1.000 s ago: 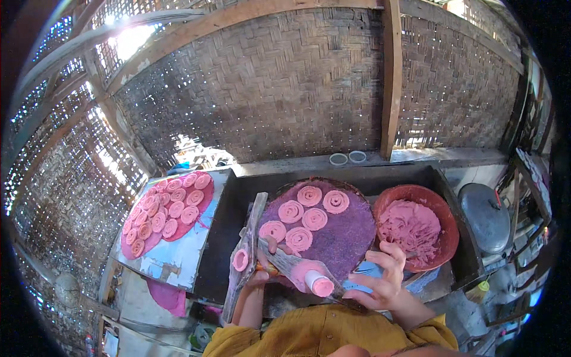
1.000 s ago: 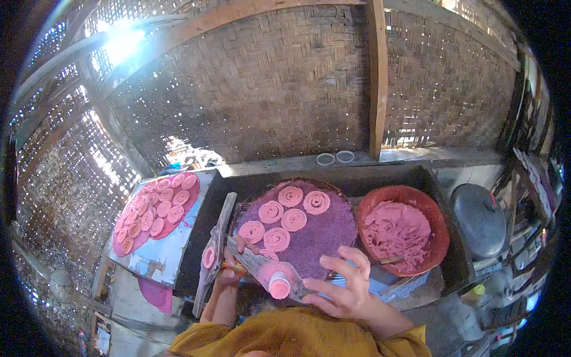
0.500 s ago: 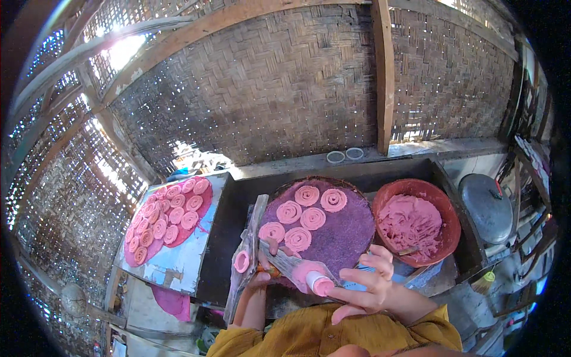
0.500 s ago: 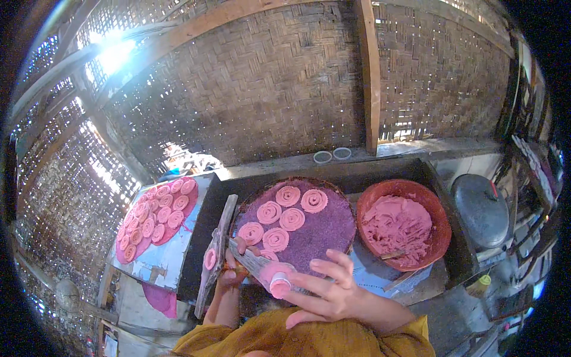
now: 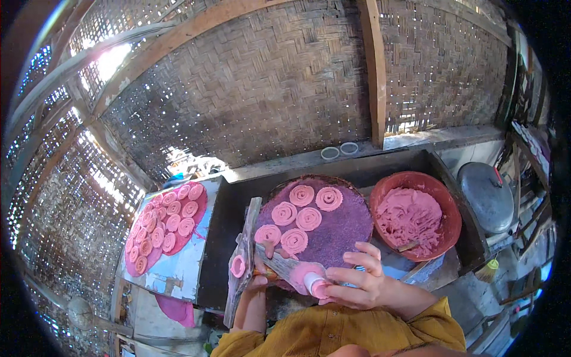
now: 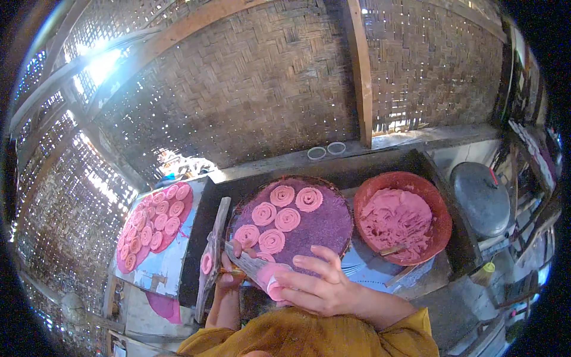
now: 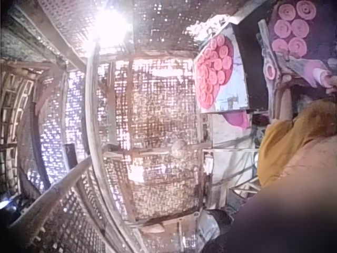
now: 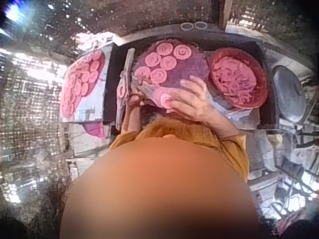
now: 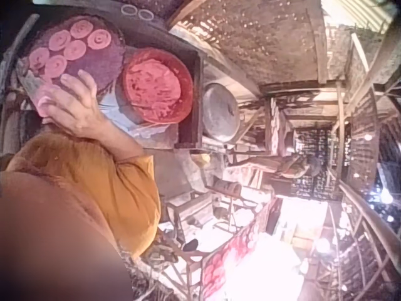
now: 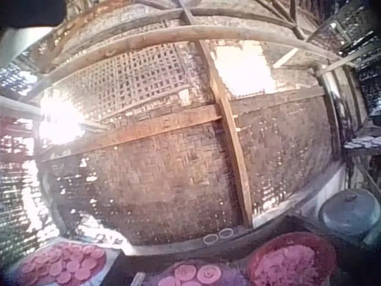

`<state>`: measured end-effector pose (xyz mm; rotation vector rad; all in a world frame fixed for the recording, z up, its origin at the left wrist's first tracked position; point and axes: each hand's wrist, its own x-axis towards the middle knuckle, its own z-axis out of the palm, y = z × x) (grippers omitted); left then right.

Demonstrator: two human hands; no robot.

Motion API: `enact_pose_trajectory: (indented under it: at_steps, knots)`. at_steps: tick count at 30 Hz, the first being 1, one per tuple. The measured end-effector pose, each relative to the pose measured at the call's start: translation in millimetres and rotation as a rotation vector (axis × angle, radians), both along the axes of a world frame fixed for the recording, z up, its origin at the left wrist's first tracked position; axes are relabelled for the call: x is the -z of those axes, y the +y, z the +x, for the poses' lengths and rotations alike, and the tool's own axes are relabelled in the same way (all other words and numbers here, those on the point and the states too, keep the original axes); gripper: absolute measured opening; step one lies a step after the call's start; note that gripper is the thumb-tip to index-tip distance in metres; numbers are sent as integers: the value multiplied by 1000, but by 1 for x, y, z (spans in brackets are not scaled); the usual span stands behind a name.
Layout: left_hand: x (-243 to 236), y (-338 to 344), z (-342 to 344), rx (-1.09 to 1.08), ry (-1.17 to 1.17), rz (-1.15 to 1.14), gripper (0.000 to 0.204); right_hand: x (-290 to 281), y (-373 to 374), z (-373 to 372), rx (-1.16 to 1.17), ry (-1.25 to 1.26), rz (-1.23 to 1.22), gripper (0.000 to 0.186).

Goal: The person uses a wooden extruder tool to pipe pink dough into rose shapes onto a purple mat. They repeatedly fill the tool with dough from a red bowl and press it through the nozzle to form spirals, arranging the finished cakes on the mat.

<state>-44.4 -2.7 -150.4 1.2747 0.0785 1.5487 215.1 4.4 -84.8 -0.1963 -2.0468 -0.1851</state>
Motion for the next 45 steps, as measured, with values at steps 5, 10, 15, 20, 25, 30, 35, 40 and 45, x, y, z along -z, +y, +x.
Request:
enact_pose_trajectory:
  at_steps: [5, 10, 15, 20, 25, 30, 35, 40, 45]
  knots:
    - [1, 1, 2, -5, 2, -10, 24, 1, 7, 0, -66, 135, -154, 37]
    - [0, 6, 8, 8, 12, -20, 25, -2, 13, 8, -64, 89, -104, 33]
    - [-1, 13, 14, 14, 16, -21, 26, 1, 18, 7, -23, 23, 10, 29]
    - [-7, 17, 10, -42, 40, -27, 26, -6, 27, 9, -122, -7, -17, 27]
    - [-9, 9, 10, -173, 39, -112, 36, -10, 49, 38, -296, -22, -401, 50]
    - [-3, 12, -1, -240, -18, -117, 40, 95, 134, 118, 936, -467, -1294, 49]
    - [-28, 12, 12, -199, -54, -68, 40, 190, 150, 191, 1036, -1168, -1517, 42]
    - [-41, 17, 25, -128, -74, -21, 43, 154, 147, 241, 1170, -1391, -1370, 28]
    - [-35, 22, 24, -56, -74, 21, 44, 159, 142, 277, 1299, -1372, -1069, 26]
